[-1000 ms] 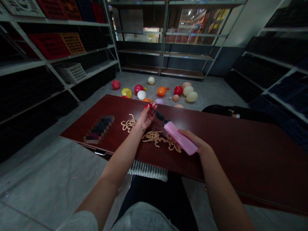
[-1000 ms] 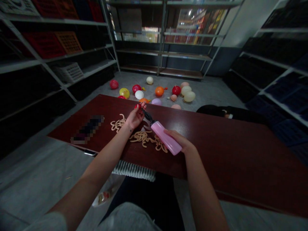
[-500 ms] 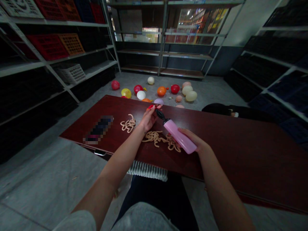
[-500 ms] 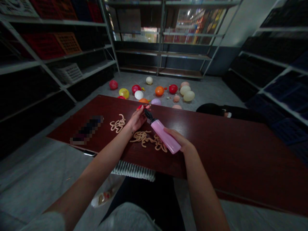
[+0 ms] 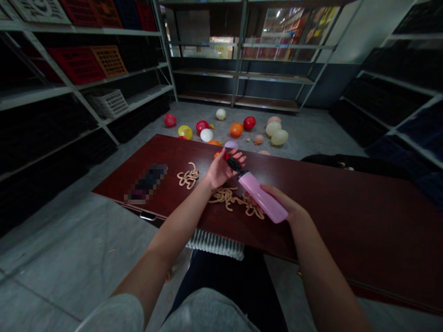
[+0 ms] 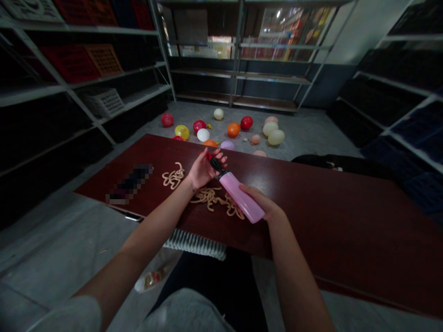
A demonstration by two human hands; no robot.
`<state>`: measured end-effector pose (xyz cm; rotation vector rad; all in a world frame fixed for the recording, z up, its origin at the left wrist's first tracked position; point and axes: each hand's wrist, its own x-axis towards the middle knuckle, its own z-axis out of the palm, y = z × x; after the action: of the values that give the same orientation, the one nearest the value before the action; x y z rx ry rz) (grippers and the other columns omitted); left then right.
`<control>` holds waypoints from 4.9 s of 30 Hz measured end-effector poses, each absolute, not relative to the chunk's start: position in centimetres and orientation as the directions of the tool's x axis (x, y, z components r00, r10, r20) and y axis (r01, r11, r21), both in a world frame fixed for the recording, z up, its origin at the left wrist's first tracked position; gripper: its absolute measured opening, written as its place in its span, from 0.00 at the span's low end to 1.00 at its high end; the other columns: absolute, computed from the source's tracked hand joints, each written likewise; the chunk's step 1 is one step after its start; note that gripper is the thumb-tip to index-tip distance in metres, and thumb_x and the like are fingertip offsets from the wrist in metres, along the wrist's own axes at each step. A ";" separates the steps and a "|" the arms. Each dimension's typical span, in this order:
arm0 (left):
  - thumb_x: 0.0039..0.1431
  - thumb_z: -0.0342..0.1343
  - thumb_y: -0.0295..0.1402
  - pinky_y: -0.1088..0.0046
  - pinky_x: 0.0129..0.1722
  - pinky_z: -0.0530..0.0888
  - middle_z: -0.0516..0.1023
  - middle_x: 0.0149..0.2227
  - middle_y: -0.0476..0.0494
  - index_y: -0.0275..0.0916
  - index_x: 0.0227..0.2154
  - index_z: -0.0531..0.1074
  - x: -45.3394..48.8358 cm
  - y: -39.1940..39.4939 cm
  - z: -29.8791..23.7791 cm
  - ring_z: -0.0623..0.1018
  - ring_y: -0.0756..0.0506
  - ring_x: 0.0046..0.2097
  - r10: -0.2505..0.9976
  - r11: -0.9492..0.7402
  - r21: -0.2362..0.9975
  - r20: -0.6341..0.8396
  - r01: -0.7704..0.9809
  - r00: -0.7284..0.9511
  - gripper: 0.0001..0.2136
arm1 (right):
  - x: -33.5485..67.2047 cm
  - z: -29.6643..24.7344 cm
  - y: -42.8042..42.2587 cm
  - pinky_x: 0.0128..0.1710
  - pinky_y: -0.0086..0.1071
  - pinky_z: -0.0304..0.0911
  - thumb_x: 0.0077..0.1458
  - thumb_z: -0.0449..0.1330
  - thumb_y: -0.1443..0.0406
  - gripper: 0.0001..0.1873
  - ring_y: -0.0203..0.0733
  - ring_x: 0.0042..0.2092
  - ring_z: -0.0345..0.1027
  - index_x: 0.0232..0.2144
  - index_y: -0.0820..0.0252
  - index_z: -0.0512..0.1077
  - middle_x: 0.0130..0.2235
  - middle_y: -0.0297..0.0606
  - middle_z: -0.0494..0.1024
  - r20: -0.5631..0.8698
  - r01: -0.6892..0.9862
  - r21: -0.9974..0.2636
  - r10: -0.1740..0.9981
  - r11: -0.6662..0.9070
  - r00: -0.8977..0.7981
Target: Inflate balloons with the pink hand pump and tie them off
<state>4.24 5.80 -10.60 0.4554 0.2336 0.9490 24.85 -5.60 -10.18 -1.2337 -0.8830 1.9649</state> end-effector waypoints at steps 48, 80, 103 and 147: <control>0.72 0.45 0.36 0.76 0.16 0.51 0.49 0.13 0.56 0.39 0.15 0.50 8.5 3.7 -6.6 0.51 0.55 0.13 0.981 -0.174 0.576 0.033 -0.799 -0.189 0.26 | 24.1 -13.8 -3.7 0.45 0.41 0.64 0.53 0.63 0.53 0.27 0.54 0.46 0.73 0.52 0.60 0.74 0.46 0.49 0.81 0.496 0.942 -0.276 0.868 0.190 -0.030; 0.63 0.55 0.50 0.77 0.13 0.53 0.52 0.12 0.57 0.40 0.15 0.52 6.1 4.3 -0.6 0.55 0.55 0.12 0.900 -0.435 0.593 0.267 -0.678 -0.345 0.28 | 24.9 -14.2 -3.5 0.34 0.33 0.61 0.49 0.64 0.50 0.23 0.48 0.39 0.77 0.45 0.54 0.75 0.39 0.40 0.83 0.543 0.926 -0.368 0.828 0.085 0.139; 0.67 0.47 0.31 0.77 0.15 0.53 0.52 0.13 0.57 0.40 0.17 0.50 2.4 5.4 -2.4 0.54 0.55 0.12 0.933 -0.276 0.623 -0.009 -0.732 -0.360 0.21 | 24.1 -13.4 -3.4 0.32 0.33 0.58 0.53 0.62 0.45 0.22 0.48 0.39 0.77 0.40 0.55 0.74 0.37 0.40 0.83 0.507 0.956 -0.244 0.862 0.164 -0.018; 0.70 0.44 0.38 0.75 0.14 0.55 0.51 0.14 0.55 0.41 0.19 0.48 -0.8 7.3 4.4 0.56 0.52 0.14 0.969 -0.232 0.753 0.121 -0.616 -0.217 0.22 | 23.8 -14.0 -3.1 0.35 0.34 0.63 0.50 0.66 0.49 0.25 0.49 0.39 0.78 0.46 0.54 0.73 0.39 0.39 0.83 0.455 0.886 -0.410 0.890 0.215 -0.006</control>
<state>-0.81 7.33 4.42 0.7184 0.6888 1.7152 23.83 -3.07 -13.95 -1.6434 -1.8602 0.0081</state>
